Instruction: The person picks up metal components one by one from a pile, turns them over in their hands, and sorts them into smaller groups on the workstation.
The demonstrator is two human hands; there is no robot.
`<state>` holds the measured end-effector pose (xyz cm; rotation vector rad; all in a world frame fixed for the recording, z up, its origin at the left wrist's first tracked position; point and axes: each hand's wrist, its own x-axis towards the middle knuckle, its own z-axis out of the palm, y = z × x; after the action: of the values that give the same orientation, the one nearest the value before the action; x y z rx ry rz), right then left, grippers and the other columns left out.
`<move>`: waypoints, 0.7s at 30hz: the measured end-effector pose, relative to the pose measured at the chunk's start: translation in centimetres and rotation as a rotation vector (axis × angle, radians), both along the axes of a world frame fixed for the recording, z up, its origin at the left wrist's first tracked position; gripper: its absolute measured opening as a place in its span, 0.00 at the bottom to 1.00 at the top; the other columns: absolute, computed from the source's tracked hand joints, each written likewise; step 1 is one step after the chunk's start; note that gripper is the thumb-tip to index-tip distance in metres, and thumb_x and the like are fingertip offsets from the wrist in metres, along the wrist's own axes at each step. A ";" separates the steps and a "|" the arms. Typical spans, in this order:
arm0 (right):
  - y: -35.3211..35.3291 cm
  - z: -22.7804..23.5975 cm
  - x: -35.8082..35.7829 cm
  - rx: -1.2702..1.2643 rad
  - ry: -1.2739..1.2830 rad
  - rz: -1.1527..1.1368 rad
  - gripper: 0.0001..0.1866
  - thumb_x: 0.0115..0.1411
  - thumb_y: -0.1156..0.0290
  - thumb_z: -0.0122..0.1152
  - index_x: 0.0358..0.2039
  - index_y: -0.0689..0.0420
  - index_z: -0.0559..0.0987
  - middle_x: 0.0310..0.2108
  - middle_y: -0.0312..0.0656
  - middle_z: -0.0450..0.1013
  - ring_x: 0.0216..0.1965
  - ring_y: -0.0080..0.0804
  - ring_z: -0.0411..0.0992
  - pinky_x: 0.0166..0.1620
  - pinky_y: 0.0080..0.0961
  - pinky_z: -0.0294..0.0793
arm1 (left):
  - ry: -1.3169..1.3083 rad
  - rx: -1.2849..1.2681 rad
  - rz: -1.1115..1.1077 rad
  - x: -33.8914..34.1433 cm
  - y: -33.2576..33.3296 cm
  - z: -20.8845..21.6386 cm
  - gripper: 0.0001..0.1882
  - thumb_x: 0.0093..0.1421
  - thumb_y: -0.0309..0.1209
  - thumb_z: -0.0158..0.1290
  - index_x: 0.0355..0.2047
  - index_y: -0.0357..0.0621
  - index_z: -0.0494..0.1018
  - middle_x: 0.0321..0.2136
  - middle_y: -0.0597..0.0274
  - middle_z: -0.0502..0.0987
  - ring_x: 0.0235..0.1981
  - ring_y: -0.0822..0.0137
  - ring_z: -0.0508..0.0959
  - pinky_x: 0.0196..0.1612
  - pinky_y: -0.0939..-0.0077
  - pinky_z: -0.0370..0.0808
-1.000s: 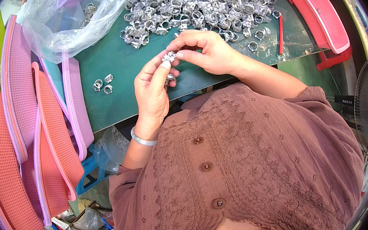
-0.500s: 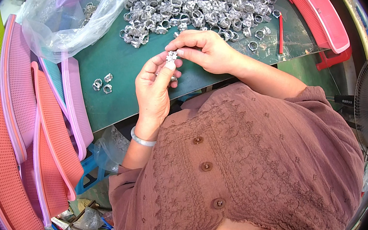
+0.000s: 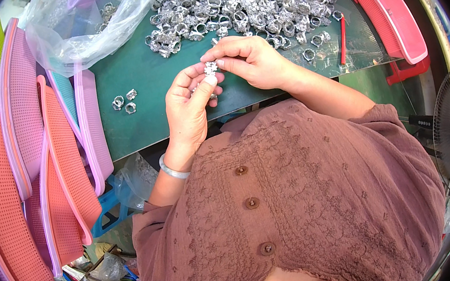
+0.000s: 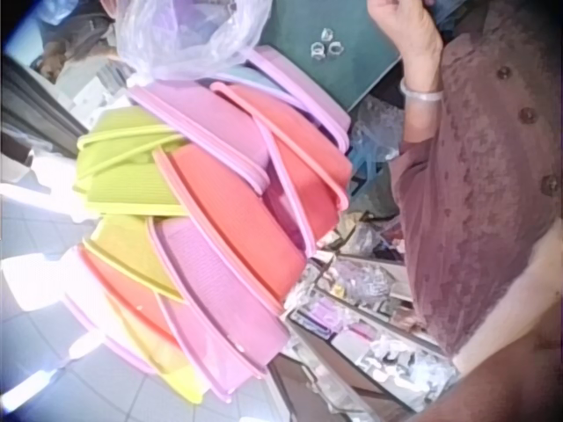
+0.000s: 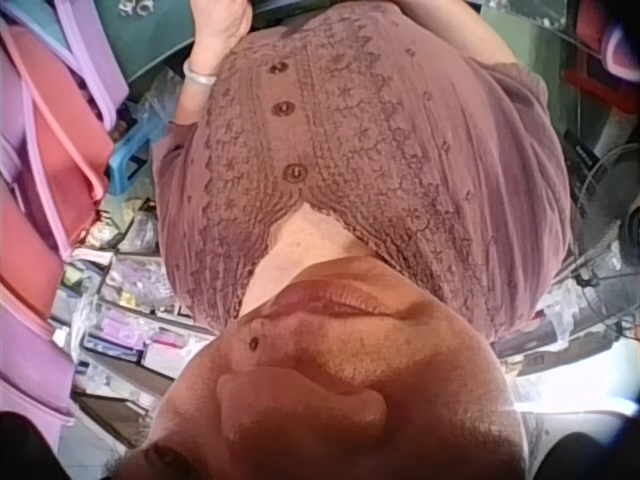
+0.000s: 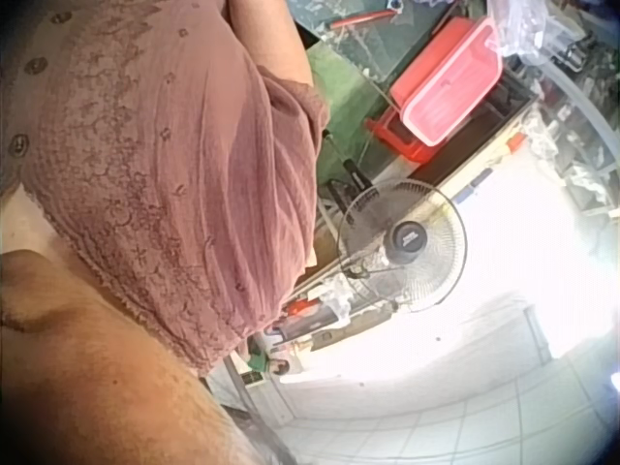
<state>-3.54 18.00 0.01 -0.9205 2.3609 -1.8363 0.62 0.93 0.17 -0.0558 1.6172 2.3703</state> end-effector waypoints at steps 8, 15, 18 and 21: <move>0.0 -0.1 -0.3 0.001 0.062 0.006 0.11 0.56 0.80 0.48 0.37 0.60 0.76 0.30 0.38 0.72 0.29 0.22 0.70 0.37 0.18 0.69 | 0.010 -0.001 0.001 0.0 0.1 0.1 0.13 0.55 0.27 0.53 0.40 0.40 0.68 0.31 0.62 0.76 0.26 0.79 0.73 0.25 0.90 0.66; -0.1 0.0 -0.1 -0.025 -0.014 0.015 0.11 0.56 0.81 0.48 0.37 0.61 0.76 0.29 0.38 0.72 0.28 0.21 0.70 0.35 0.17 0.69 | 0.015 -0.004 -0.011 0.0 0.1 0.1 0.13 0.55 0.26 0.53 0.40 0.40 0.67 0.31 0.62 0.76 0.26 0.78 0.73 0.25 0.89 0.66; -0.1 0.1 -0.1 -0.022 -0.017 0.018 0.11 0.56 0.81 0.48 0.37 0.61 0.76 0.29 0.38 0.72 0.28 0.21 0.70 0.34 0.17 0.69 | 0.012 -0.006 -0.014 -0.1 0.1 0.1 0.13 0.55 0.26 0.53 0.40 0.40 0.67 0.31 0.62 0.76 0.26 0.78 0.73 0.25 0.89 0.66; 0.0 0.2 -0.1 -0.014 -0.004 0.023 0.11 0.56 0.81 0.48 0.37 0.61 0.76 0.29 0.38 0.72 0.28 0.21 0.70 0.34 0.17 0.69 | 0.014 0.003 -0.013 0.0 0.1 0.1 0.13 0.55 0.26 0.53 0.41 0.40 0.67 0.31 0.62 0.76 0.26 0.78 0.73 0.25 0.88 0.66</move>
<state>-3.59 17.98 0.17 -0.9403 2.3285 -1.8466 0.61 1.02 0.29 -0.0283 1.6156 2.3680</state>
